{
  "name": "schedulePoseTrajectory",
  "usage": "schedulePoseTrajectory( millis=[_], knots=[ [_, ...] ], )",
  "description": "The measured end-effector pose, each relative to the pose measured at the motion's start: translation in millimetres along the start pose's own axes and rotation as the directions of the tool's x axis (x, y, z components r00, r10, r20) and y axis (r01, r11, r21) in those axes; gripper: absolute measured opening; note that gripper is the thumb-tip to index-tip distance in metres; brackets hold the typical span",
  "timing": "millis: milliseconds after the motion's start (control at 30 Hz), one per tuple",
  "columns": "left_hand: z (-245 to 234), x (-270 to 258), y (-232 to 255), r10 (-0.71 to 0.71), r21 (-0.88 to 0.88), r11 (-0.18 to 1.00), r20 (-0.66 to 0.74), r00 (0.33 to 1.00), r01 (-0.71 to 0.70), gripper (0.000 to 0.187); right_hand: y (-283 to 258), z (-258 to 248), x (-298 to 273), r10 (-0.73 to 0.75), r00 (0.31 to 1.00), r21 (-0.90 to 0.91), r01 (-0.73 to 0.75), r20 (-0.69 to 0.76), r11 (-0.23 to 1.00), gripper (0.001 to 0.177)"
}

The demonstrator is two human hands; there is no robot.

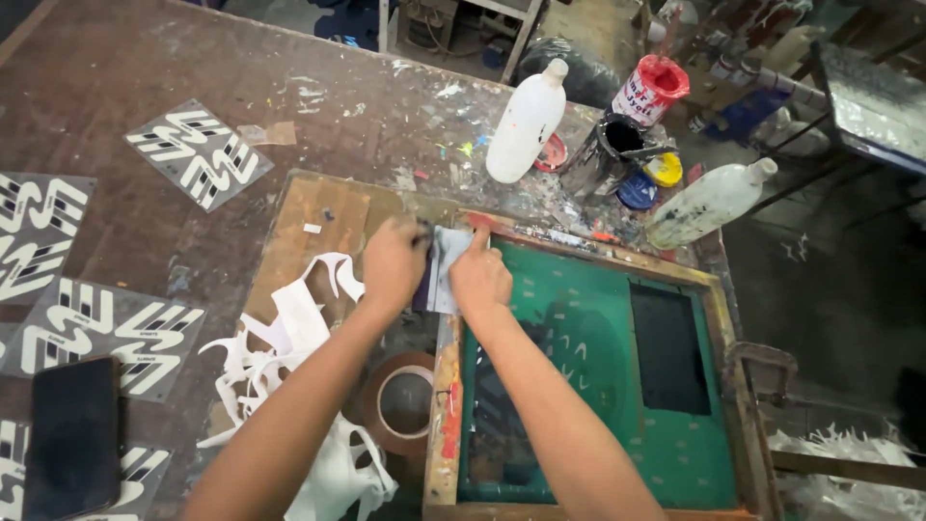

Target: The person uses a white cloth to wipe a green screen printing frame, then uses a squeegee to apply white ink through the stencil onto a surface below. They lift the frame to reveal the printed design and repeat the process.

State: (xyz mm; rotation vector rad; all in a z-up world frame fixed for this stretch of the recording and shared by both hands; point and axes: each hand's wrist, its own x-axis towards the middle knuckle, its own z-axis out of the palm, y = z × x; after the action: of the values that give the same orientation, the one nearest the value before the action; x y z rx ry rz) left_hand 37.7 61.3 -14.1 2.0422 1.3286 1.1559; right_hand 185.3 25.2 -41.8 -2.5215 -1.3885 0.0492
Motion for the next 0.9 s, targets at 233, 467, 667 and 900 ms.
schedulePoseTrajectory(
  millis=[233, 467, 667, 900],
  knots=[
    [-15, -25, 0, 0.011, -0.033, 0.999, 0.103, 0.995, -0.008, 0.013, 4, 3, -4, -0.034, 0.999, 0.013, 0.034, 0.0, 0.999, 0.056],
    [18, 31, -1, -0.147, 0.026, 0.989, 0.096, 0.984, 0.145, 0.015, -1, -2, -2, -0.009, 1.0, 0.031, 0.01, -0.015, 0.999, 0.052],
    [-38, -48, 16, -0.042, 0.04, 0.999, 0.179, 0.983, 0.035, 0.017, 1, -4, -4, -0.011, 1.0, 0.047, 0.011, -0.009, 0.999, 0.051],
    [-7, 7, 3, -0.133, 0.052, 0.991, 0.194, 0.972, 0.125, 0.018, 0, -5, -8, -0.024, 1.0, 0.002, 0.024, 0.007, 1.0, 0.052]
  ],
)
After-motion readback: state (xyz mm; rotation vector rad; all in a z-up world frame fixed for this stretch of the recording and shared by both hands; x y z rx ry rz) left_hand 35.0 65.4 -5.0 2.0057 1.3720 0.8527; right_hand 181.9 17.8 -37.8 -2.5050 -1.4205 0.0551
